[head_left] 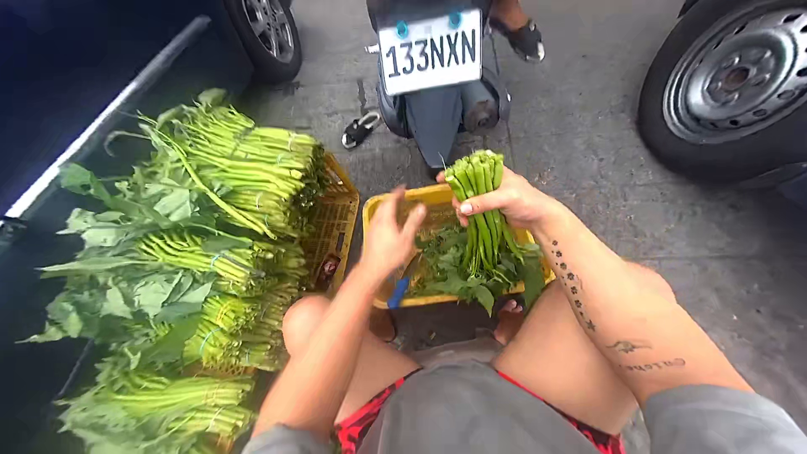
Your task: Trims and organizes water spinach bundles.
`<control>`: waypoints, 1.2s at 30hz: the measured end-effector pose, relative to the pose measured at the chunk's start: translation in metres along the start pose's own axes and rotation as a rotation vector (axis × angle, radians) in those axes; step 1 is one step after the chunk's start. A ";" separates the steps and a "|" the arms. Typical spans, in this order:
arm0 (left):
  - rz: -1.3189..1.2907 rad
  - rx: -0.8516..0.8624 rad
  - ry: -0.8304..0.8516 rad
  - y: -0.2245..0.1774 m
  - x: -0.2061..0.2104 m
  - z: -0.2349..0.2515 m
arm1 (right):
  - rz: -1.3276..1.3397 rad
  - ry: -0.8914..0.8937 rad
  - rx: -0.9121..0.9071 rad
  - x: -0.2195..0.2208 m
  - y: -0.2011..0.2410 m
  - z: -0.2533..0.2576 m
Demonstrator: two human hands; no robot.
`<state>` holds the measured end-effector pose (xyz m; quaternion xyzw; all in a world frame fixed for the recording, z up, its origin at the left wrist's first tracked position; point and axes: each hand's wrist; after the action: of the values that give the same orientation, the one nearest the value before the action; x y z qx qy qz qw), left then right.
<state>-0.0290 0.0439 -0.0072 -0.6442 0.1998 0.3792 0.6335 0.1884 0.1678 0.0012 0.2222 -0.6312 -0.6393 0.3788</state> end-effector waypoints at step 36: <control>-0.784 -0.309 -0.107 -0.050 -0.072 0.034 | -0.673 -0.184 0.044 0.040 0.001 -0.021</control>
<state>-0.0451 0.0664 0.0823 -0.7382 -0.1528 0.1680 0.6352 0.1806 0.1239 0.0074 0.3675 -0.5677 -0.7319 0.0834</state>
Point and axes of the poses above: each hand's wrist, its own z-axis towards the middle knuckle, its own x-axis out of the palm, y = z × x, and after that the axes turned 6 degrees about -y, right-handed
